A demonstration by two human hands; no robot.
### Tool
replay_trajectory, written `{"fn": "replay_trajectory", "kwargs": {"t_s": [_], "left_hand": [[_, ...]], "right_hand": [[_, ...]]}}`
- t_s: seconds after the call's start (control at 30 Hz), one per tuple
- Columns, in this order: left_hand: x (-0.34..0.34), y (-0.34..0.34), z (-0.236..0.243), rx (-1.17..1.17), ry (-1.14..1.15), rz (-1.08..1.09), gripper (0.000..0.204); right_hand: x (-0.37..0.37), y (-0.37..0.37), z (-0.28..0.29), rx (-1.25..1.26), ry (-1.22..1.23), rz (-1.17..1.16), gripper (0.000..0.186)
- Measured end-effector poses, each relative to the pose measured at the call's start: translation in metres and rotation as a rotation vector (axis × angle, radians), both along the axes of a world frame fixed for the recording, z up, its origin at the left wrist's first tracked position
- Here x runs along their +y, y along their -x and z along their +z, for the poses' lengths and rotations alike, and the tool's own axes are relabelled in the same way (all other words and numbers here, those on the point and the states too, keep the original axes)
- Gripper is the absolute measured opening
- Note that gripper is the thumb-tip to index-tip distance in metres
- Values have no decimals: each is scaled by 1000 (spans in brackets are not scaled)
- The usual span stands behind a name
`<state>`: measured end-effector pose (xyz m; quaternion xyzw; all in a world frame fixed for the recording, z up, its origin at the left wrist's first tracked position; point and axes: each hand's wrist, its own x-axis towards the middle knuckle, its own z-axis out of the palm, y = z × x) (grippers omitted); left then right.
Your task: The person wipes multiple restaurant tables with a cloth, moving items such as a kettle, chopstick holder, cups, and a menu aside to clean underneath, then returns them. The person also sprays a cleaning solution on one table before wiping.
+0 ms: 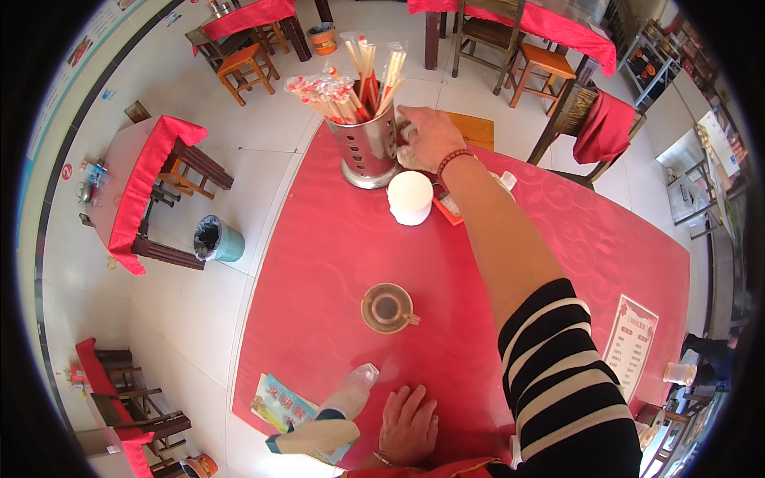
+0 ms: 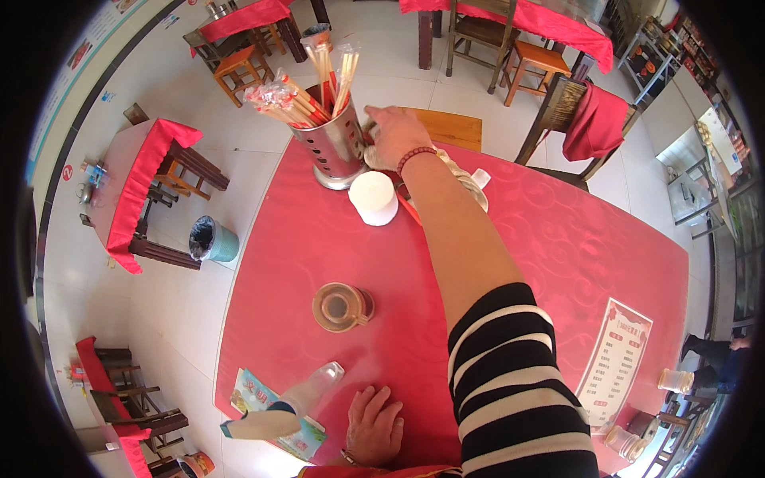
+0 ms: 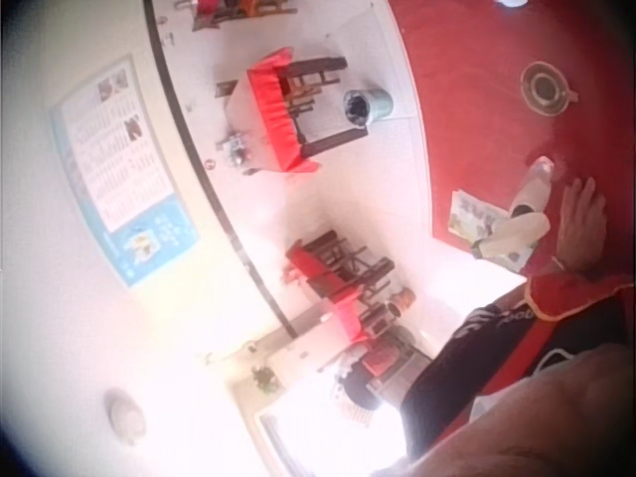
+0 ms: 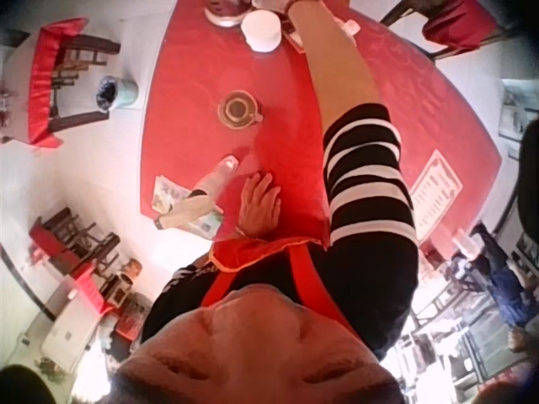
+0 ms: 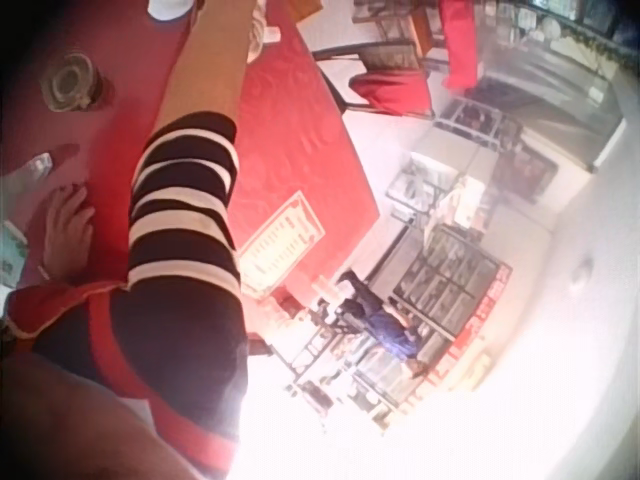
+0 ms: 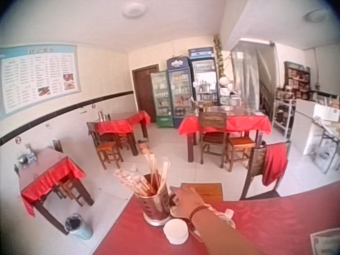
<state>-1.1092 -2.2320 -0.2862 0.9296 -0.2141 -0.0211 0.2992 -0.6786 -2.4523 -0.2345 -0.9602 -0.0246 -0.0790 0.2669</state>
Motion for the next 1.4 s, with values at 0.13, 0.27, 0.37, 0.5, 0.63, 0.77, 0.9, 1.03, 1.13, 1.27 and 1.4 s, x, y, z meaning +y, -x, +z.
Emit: {"fn": "replay_trajectory", "kwargs": {"t_s": [0.13, 0.27, 0.37, 0.5, 0.63, 0.77, 0.9, 1.03, 1.13, 1.27, 1.4], "left_hand": [[0, 0, -1, 13, -12, -1, 33], [-1, 1, 0, 28, -22, 14, 35], [-2, 1, 2, 38, -62, 4, 35], [-2, 0, -1, -44, -43, -27, 35], [-2, 3, -5, -69, -59, -32, 34], [-3, 5, -6, -67, -55, -31, 32], [-1, 4, -4, -84, -55, -39, 31], [0, 1, 0, -69, -62, -70, 34], [-1, 1, 2, -59, -44, -77, 38], [-4, -2, 1, -106, -29, -81, 44], [-3, 4, -6, -115, -50, -71, 46]], "right_hand": [[3, 0, -11, 150, -55, 139, 54], [0, 7, -37, -12, 17, 239, 45], [6, 32, -45, -44, 17, 247, 44], [21, 96, -36, 14, -83, 253, 26], [9, 133, -34, 44, -173, 89, 20], [-43, 122, -56, -190, 170, -17, 27], [-132, 135, -52, 78, 291, -205, 27], [-280, 253, -18, 74, 392, -910, 30], [-342, 405, -13, 231, 286, -1019, 59], [-326, 411, -43, 295, 480, -1225, 42], [-213, 315, -62, 145, 839, -619, 39]]}}
